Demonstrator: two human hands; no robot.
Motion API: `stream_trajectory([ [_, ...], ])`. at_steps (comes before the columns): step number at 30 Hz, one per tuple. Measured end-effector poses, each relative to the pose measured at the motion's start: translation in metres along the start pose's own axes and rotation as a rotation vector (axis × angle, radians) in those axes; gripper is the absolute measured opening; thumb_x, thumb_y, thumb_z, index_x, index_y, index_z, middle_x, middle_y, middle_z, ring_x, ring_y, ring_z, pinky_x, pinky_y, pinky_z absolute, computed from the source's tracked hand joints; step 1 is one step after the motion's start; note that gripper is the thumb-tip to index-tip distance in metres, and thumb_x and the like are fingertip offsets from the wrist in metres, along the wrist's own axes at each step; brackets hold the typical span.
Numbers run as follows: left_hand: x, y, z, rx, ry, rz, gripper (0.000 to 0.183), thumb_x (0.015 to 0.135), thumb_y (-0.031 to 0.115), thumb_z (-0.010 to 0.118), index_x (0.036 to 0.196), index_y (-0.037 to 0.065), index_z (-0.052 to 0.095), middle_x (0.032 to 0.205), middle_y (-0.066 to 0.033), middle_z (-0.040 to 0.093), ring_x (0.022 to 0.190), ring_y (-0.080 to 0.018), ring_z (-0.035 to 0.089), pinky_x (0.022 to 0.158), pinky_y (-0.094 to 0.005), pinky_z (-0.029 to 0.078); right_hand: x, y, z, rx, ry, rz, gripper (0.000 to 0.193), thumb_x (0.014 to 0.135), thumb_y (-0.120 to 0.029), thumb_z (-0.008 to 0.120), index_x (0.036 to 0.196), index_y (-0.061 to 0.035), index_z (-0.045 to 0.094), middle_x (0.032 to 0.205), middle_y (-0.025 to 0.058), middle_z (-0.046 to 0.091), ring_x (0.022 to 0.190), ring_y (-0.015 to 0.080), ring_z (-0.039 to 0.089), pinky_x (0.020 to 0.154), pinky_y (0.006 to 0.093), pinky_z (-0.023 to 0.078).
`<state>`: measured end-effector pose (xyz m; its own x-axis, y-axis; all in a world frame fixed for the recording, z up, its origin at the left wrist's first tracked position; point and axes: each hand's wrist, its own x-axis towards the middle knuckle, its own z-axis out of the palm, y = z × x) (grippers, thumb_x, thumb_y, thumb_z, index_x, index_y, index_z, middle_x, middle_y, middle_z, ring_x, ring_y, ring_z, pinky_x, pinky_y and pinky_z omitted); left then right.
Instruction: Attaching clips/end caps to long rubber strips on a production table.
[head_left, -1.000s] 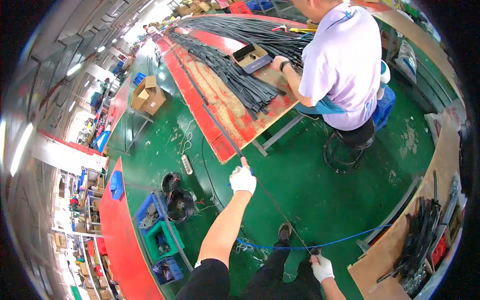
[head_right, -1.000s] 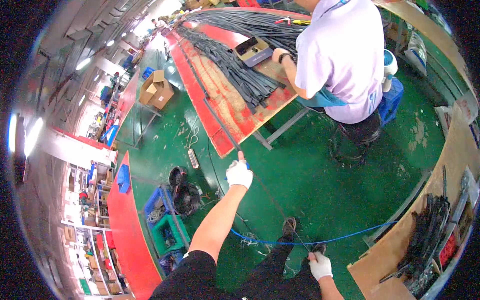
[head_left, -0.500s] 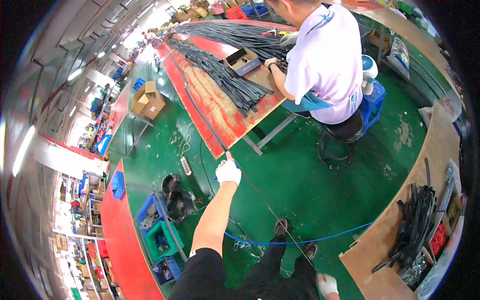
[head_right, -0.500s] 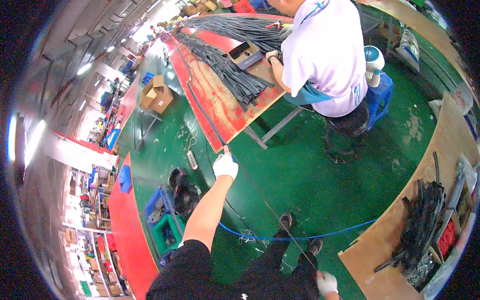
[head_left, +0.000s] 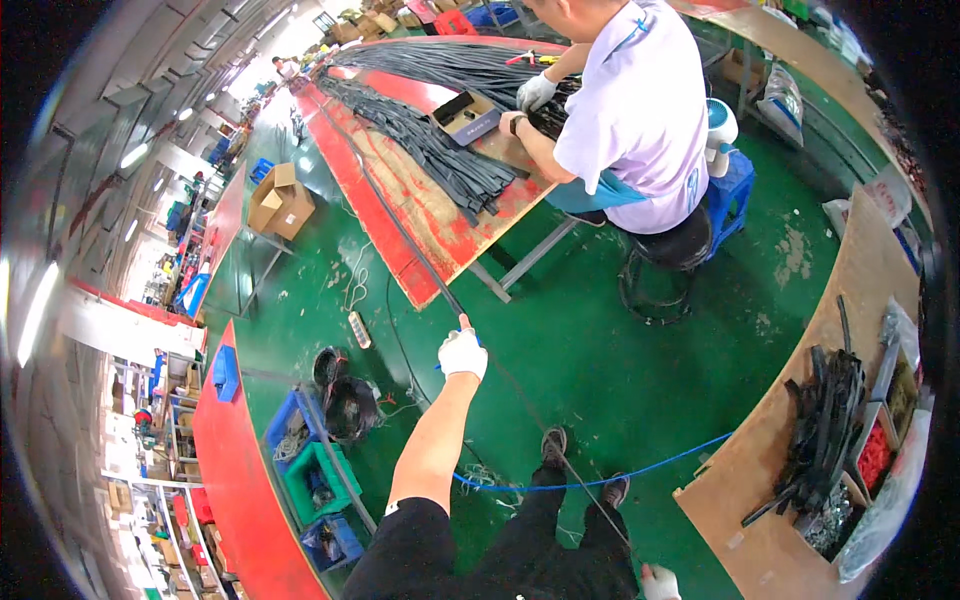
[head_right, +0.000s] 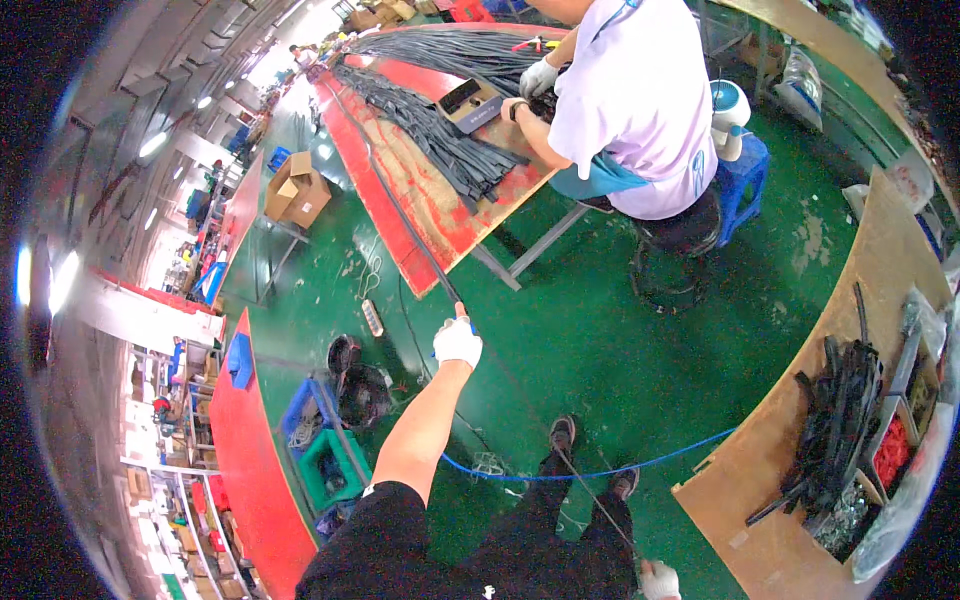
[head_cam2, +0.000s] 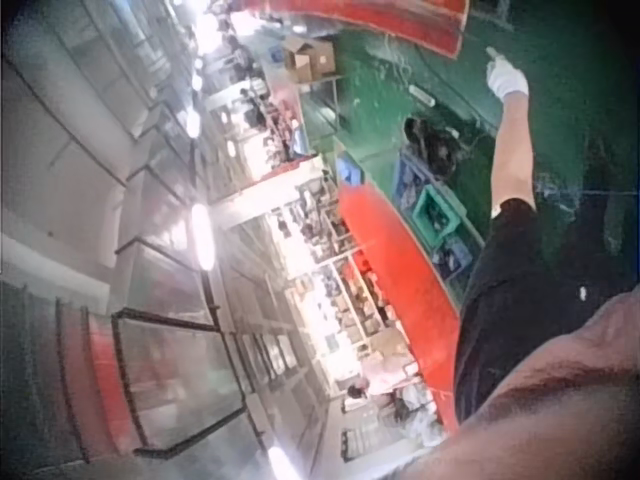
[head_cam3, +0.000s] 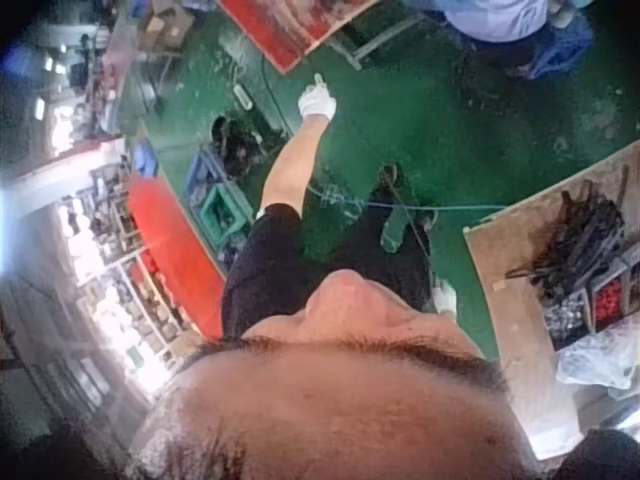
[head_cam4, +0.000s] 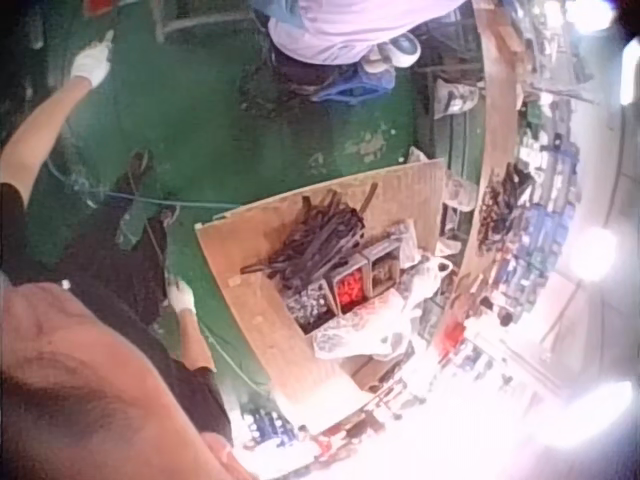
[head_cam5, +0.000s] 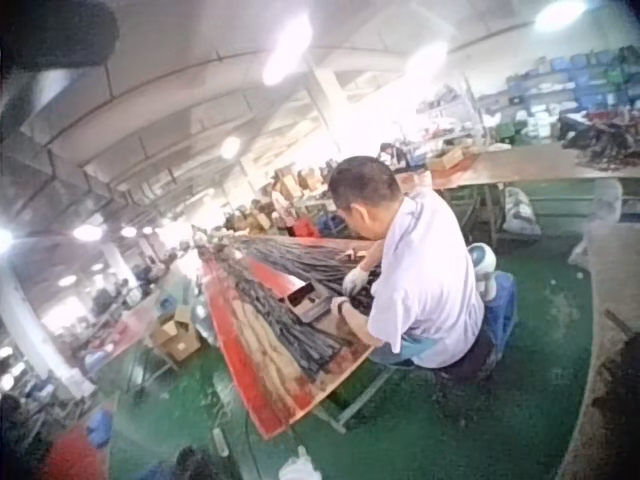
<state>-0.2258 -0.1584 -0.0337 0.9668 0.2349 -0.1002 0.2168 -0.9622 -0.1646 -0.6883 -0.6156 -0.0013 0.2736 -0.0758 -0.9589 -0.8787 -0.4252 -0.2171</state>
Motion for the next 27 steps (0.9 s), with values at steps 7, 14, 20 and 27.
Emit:
stream_trajectory([
  [7,-0.015,0.018,-0.003,-0.041,0.019,0.033,0.077,0.090,0.024,0.067,0.161,0.005,0.042,0.111,-0.0177,0.071,0.098,-0.0328,0.074,0.086,-0.0439,0.060,0.056,-0.041,0.038,-0.134,0.275,-0.441,0.051,0.103,-0.049,0.055,0.094,-0.0022,0.075,0.090,0.0256,0.073,0.092,0.0463,0.071,0.083,0.0489,0.054],
  [14,-0.012,-0.011,-0.011,-0.021,-0.010,0.030,0.086,0.086,0.025,0.071,0.162,0.002,0.039,0.114,-0.0195,0.070,0.104,-0.0337,0.071,0.093,-0.0445,0.058,-0.023,0.005,-0.015,0.141,-0.017,0.020,0.053,0.107,-0.038,0.059,0.138,0.0052,0.065,0.134,0.0296,0.068,0.131,0.0391,0.063,0.110,0.0432,0.048],
  [20,-0.029,0.023,-0.018,-0.062,-0.068,0.090,0.084,0.086,0.024,0.071,0.161,0.003,0.042,0.111,-0.0189,0.070,0.103,-0.0332,0.072,0.091,-0.0451,0.058,0.067,0.005,0.041,-0.187,0.372,-0.499,0.049,0.105,-0.046,0.054,0.097,-0.0022,0.075,0.084,0.0230,0.073,0.084,0.0429,0.072,0.078,0.0492,0.055],
  [27,-0.024,0.007,-0.017,-0.032,-0.022,0.081,0.081,0.088,0.025,0.069,0.161,0.004,0.042,0.112,-0.0181,0.071,0.100,-0.0335,0.073,0.089,-0.0451,0.059,0.040,0.091,0.008,0.104,0.034,-0.246,0.045,0.103,-0.042,0.061,0.116,0.0002,0.072,0.111,0.0246,0.074,0.109,0.0392,0.070,0.096,0.0458,0.054],
])
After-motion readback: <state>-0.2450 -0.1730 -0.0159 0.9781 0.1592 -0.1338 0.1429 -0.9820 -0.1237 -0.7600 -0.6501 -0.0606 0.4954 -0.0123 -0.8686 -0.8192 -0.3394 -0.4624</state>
